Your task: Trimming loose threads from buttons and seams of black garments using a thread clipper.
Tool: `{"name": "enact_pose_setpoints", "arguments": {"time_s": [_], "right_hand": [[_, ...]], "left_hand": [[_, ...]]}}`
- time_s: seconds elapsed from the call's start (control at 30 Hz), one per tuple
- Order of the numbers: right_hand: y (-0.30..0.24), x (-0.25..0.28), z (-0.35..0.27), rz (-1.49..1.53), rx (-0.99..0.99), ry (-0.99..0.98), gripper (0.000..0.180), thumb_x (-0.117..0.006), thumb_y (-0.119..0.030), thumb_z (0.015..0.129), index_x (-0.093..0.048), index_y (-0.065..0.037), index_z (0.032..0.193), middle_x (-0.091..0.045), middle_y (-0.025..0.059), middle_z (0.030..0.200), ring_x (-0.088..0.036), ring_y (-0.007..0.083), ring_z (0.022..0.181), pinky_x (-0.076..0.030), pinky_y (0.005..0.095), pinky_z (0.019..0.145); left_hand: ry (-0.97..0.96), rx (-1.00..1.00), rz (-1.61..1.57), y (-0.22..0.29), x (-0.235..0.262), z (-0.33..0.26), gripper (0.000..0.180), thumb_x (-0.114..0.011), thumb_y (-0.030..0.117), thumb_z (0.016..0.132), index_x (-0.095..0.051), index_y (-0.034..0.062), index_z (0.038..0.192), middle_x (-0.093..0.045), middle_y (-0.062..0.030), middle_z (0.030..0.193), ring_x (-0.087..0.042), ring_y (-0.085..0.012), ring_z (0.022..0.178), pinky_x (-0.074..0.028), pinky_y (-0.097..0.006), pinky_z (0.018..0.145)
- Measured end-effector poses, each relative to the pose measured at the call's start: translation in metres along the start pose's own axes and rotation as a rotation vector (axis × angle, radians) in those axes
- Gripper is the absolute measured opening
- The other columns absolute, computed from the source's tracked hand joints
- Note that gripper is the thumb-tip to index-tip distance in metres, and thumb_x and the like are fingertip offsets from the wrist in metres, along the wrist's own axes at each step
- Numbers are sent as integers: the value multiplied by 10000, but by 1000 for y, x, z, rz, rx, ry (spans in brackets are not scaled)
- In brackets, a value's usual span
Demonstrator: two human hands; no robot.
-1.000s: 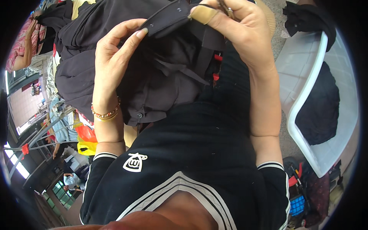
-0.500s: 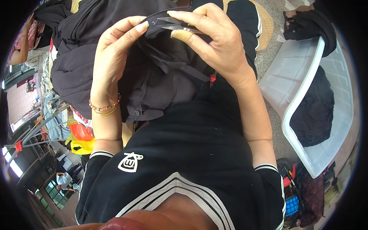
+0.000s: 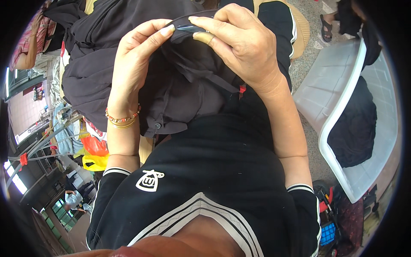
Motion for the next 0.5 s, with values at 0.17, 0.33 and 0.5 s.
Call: {"name": "enact_pose_setpoints", "arguments": {"time_s": [0.17,0.33,0.5], "right_hand": [[8,11,-7,71,-20,18,320,-785,-65,761,-740,-66,1078,-513,54,766,-508,164,618,-402,286,555],[6,23,-10,233,-134,20,387,-798,-23,748,-712,-33,1125,-523,51,810,-506,133,676,-407,248,573],[25,52,-26,286,-275,127,363,-763,-8,799,-698,-3,1156,-507,0,888,-464,79,758,-365,194,661]], "left_hand": [[-63,70,155,22,-15,0,187,-645,76,944,-684,-14,1104,-699,-13,989,-619,-65,941,-479,-218,872],[-216,146,254,21,-21,-5,188,-615,101,974,-661,-39,1091,-667,7,996,-570,-48,961,-465,-224,877],[-124,-167,959,89,23,12,154,-668,110,917,-705,6,1024,-697,-68,928,-647,-150,858,-502,-276,791]]}}
Point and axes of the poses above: each hand's wrist, its own z-axis towards the middle knuckle, its own x-axis out of the back of the hand, y = z × x, the point moved 8 cm from there along z, towards the middle knuckle
